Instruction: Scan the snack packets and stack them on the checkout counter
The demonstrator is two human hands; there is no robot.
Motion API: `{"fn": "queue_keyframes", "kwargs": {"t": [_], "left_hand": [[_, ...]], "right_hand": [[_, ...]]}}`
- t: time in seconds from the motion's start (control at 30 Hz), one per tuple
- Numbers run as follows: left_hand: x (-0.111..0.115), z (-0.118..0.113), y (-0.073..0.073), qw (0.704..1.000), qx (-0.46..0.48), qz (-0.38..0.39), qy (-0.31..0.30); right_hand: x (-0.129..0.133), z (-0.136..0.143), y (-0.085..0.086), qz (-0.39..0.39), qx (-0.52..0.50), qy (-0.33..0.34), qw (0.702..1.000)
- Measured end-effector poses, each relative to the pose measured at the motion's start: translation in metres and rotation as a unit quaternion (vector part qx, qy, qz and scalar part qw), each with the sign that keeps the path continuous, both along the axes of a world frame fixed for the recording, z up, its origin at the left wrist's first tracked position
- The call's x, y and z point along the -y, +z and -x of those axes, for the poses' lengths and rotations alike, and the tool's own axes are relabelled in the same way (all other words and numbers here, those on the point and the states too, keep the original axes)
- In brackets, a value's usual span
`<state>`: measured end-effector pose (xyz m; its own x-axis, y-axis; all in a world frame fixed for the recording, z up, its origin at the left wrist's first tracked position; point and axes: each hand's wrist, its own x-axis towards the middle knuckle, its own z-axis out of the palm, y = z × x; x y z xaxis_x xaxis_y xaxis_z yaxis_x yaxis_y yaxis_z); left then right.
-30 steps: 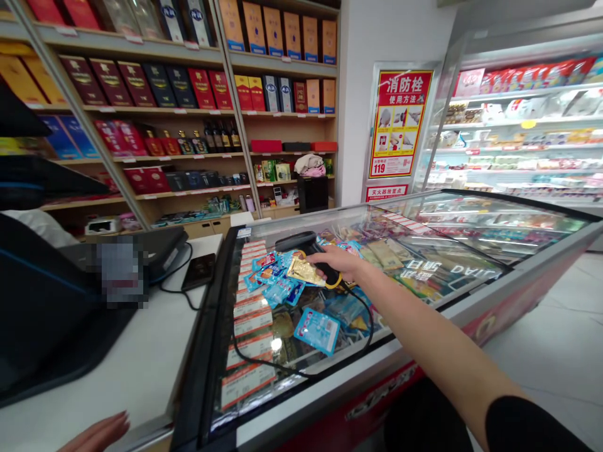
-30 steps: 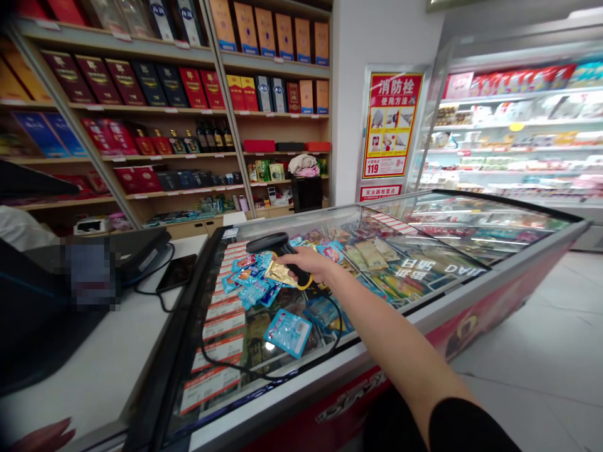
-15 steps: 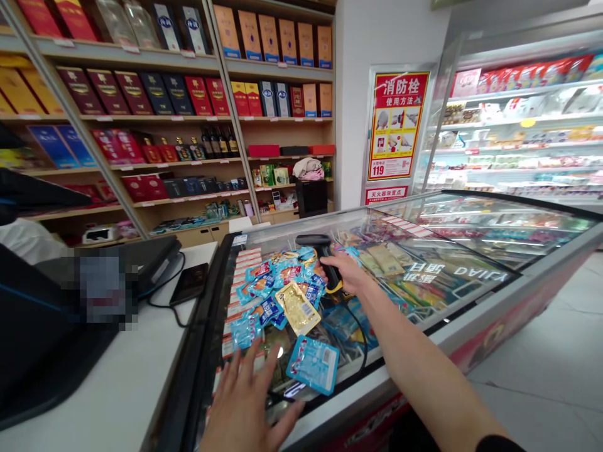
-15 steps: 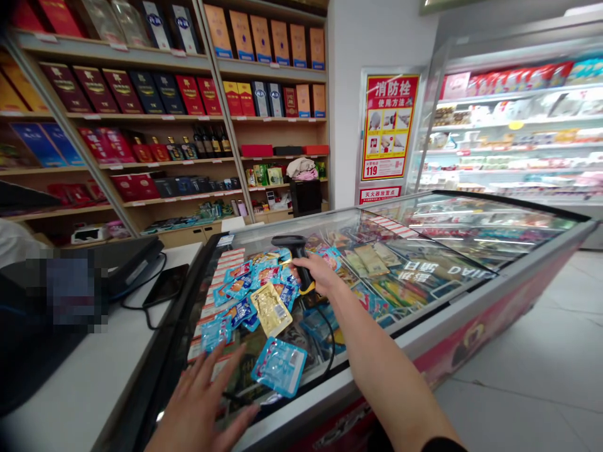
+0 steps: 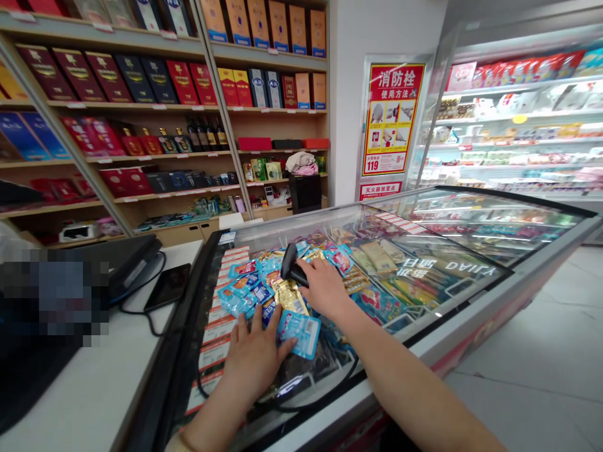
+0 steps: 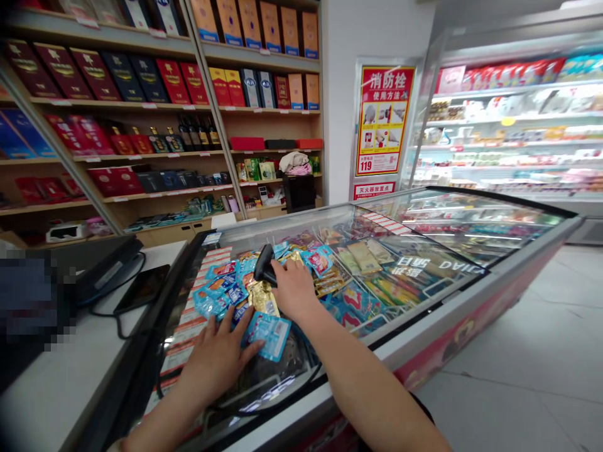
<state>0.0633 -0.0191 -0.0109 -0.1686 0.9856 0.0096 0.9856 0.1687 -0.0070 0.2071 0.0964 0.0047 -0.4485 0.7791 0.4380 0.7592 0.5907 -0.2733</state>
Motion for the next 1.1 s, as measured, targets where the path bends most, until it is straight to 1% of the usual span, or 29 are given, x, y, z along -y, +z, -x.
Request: {"fn": "queue_keyframes", "kwargs": {"t": [0.1, 0.2, 0.3, 0.4, 0.47, 0.6, 0.67, 0.77, 0.87, 0.97, 1.03, 1.1], "left_hand": [[-0.009, 0.02, -0.002, 0.998, 0.024, -0.06, -0.023], [-0.011, 0.043, -0.005, 0.99, 0.077, -0.104, -0.047], [-0.01, 0.057, -0.008, 0.979, 0.142, -0.139, -0.043], [-0.009, 0.057, -0.009, 0.966, 0.192, -0.165, -0.051], [-0.008, 0.052, -0.009, 0.965, 0.198, -0.16, -0.058], [-0.005, 0.041, -0.006, 0.979, 0.161, -0.111, -0.051], [-0.004, 0.038, -0.004, 0.985, 0.14, -0.092, -0.031], [-0.003, 0.037, -0.002, 0.992, 0.104, -0.066, 0.017], [-0.003, 0.039, -0.002, 0.994, 0.092, -0.052, 0.028], [-0.003, 0.044, -0.002, 0.988, 0.139, -0.054, 0.033], [-0.005, 0.05, -0.001, 0.977, 0.199, -0.063, 0.042], [-0.006, 0.057, 0.0, 0.961, 0.258, -0.09, 0.04]], "right_hand": [[0.001, 0.0, 0.002, 0.002, -0.01, -0.002, 1.0], [0.001, 0.001, 0.001, 0.004, -0.025, 0.002, 1.0], [0.0, 0.002, -0.002, 0.006, -0.04, 0.012, 0.999], [0.0, 0.004, -0.005, 0.008, -0.051, 0.022, 0.998], [0.0, 0.005, -0.006, 0.006, -0.053, 0.028, 0.998], [0.002, 0.008, -0.006, 0.001, -0.07, 0.045, 0.997], [0.004, 0.01, -0.006, -0.007, -0.093, 0.051, 0.994], [0.007, 0.011, -0.004, -0.031, -0.145, 0.063, 0.987], [0.017, 0.01, 0.002, -0.072, -0.196, 0.104, 0.972], [0.032, 0.009, 0.01, -0.113, -0.204, 0.184, 0.955], [0.042, 0.01, 0.015, -0.139, -0.197, 0.227, 0.944], [0.051, 0.013, 0.018, -0.16, -0.187, 0.253, 0.936]]}}
